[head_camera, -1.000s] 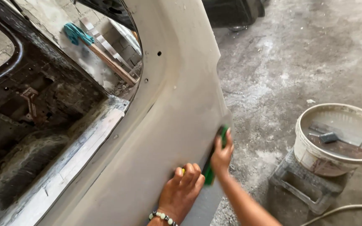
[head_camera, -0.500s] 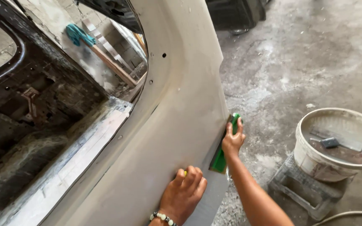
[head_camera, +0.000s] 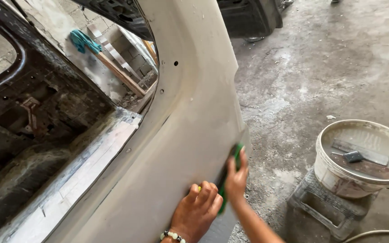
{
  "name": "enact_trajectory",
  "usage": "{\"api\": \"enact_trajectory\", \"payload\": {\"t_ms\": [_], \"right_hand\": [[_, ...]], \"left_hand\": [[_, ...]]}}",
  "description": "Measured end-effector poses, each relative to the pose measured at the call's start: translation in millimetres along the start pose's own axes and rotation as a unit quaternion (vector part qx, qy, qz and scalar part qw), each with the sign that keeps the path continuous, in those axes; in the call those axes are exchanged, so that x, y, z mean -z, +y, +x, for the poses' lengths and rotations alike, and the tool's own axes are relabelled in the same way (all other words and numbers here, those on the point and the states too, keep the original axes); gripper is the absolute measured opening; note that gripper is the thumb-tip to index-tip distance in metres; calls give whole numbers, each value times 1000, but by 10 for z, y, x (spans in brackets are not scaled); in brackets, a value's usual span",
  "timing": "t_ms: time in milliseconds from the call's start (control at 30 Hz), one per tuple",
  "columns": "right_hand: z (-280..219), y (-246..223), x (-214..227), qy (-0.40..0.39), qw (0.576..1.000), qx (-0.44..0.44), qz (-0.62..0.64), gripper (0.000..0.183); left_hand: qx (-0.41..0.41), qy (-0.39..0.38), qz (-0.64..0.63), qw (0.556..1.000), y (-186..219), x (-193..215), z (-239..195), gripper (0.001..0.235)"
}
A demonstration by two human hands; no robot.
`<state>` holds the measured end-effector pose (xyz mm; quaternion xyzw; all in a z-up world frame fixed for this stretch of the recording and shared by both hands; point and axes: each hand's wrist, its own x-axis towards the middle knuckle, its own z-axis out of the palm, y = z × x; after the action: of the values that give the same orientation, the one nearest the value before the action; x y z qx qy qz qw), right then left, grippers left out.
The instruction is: The person sands the surface of a car door using a green sanding block and a yellow cloth. They repeatedly rub the block and cloth against the door panel, occasionally dipping the cloth into a bucket of water to clean the surface.
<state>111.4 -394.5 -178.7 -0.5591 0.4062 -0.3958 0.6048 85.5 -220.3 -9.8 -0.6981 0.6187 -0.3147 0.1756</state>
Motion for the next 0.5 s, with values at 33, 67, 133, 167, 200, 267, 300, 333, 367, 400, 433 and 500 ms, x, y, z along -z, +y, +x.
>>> {"api": "enact_trajectory", "payload": {"t_ms": [33, 67, 133, 167, 200, 267, 300, 333, 367, 400, 433, 500], "right_hand": [[-211, 159, 27, -10, 998, 66, 3, 60], [-425, 317, 54, -20, 991, 132, 6, 61], [80, 369, -127, 2, 994, 110, 10, 60], [227, 453, -117, 27, 997, 78, 5, 59], [311, 336, -73, 27, 997, 69, 2, 59], [734, -13, -19, 37, 996, -82, 18, 60], [691, -27, -15, 39, 996, -78, 15, 60], [650, -39, -7, 35, 998, -55, 13, 59], [597, -37, -30, 29, 999, -34, 15, 59], [293, 30, 17, 28, 999, -33, 16, 59], [-2, 89, 28, 2, 998, 60, 36, 59], [-246, 180, 8, -28, 986, 153, 58, 58]], "left_hand": [[-6, 3, -5, 1000, -14, 19, 0, 20], [-12, 7, -11, 1000, -29, 38, -2, 21], [-21, 2, -8, 1000, -67, 13, 0, 22], [-35, -6, -17, 999, -11, 45, -45, 22], [-39, -12, -22, 999, 1, 86, -76, 22], [-28, -27, -41, 998, -44, 95, 17, 20], [-25, -22, -43, 999, -36, 84, 9, 20], [-20, -14, -35, 999, -24, 74, 3, 20], [-18, -11, -24, 1000, -20, 66, -7, 21], [-17, -10, -22, 1000, 1, 74, 6, 21], [-20, -18, -19, 999, -11, 69, 18, 21], [-21, -28, -13, 999, -32, 47, 24, 21]]}}
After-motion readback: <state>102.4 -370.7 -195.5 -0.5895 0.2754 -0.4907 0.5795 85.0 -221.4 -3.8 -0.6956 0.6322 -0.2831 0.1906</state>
